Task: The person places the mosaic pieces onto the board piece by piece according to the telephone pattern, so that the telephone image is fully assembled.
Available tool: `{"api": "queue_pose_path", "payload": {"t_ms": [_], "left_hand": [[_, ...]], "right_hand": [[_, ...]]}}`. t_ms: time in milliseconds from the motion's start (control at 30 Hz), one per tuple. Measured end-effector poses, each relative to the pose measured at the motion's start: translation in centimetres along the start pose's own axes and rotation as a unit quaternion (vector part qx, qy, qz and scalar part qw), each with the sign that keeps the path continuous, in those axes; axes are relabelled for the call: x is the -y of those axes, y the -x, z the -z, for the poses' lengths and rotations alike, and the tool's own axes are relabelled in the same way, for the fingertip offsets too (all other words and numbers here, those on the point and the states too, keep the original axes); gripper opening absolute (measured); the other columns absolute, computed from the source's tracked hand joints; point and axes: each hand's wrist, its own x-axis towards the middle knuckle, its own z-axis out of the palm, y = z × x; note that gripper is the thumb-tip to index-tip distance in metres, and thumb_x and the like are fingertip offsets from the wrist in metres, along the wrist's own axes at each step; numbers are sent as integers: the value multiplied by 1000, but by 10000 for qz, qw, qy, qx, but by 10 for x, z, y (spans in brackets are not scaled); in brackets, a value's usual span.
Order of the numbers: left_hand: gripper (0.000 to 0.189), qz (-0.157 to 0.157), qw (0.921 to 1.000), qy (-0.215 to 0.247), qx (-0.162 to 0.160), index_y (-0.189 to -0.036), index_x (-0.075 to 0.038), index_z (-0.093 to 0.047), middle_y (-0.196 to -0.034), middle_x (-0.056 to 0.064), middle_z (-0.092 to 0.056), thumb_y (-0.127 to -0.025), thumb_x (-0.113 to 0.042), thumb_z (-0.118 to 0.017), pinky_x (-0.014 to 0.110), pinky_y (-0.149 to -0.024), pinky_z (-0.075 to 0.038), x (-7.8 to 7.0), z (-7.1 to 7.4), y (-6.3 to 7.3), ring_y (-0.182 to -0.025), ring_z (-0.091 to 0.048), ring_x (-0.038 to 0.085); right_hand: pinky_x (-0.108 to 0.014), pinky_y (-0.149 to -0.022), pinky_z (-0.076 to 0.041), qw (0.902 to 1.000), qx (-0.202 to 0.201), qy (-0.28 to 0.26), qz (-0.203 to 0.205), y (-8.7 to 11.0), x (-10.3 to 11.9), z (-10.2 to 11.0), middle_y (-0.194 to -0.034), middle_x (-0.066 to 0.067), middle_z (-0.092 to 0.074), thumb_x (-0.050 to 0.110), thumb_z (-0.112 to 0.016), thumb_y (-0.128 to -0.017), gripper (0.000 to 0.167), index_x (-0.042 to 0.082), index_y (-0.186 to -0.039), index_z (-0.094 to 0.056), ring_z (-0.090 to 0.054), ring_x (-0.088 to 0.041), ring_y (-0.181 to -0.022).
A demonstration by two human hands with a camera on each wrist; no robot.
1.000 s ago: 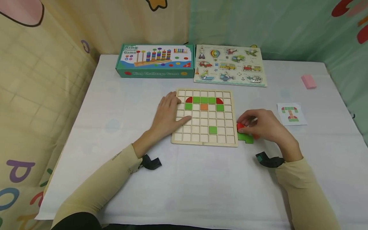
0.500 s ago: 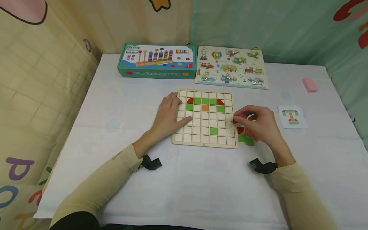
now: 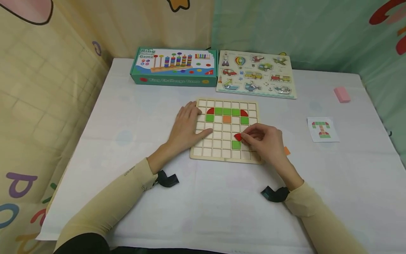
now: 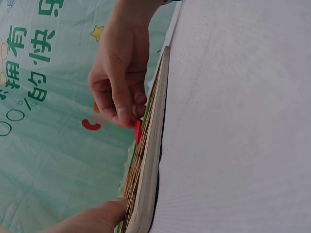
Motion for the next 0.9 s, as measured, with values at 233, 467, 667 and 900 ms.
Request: {"api": "queue_pose_path", "payload": {"t_ms": [233,467,667,900], "left_hand": [[67,12,10000,-28,28,-130,-3,-52,-169,22,-32,-93,-54,-74,51,-134,-11,0,-1,0,-161,-21,36],[67,37,9999,-68,73,-131,-3,-51,-169,23,-31,-94,-54,-74,50,-134,-10,-1,0,-1,-162,-21,36],[67,84,9999,-57,112,-132,-2,-51,-169,23,-30,-94,-53,-74,50,-134,-10,-3,3,-2,-162,-21,36],[67,49,9999,-71,97,-132,-2,-52,-169,23,-31,-93,-53,-74,51,-134,-10,-2,0,-2,-162,-21,36]], "right_hand": [[-15,-71,-55,9971,155,314,675,5,2,-4,-92,-4,-76,5,-83,-90,10,8,-98,-78,-68,-16,-77],[-30,-72,-57,9920,95,528,1144,4,1,-6,-95,-3,-76,2,-83,-89,13,8,-99,-78,-66,-14,-78],[-33,-72,-59,9894,-57,602,1322,2,0,-7,-92,-3,-75,1,-83,-89,13,7,-99,-78,-67,-14,-77],[-32,-73,-60,9912,62,613,1170,-2,-3,11,-96,-5,-79,6,-82,-92,10,8,-101,-79,-72,-18,-82]]}}
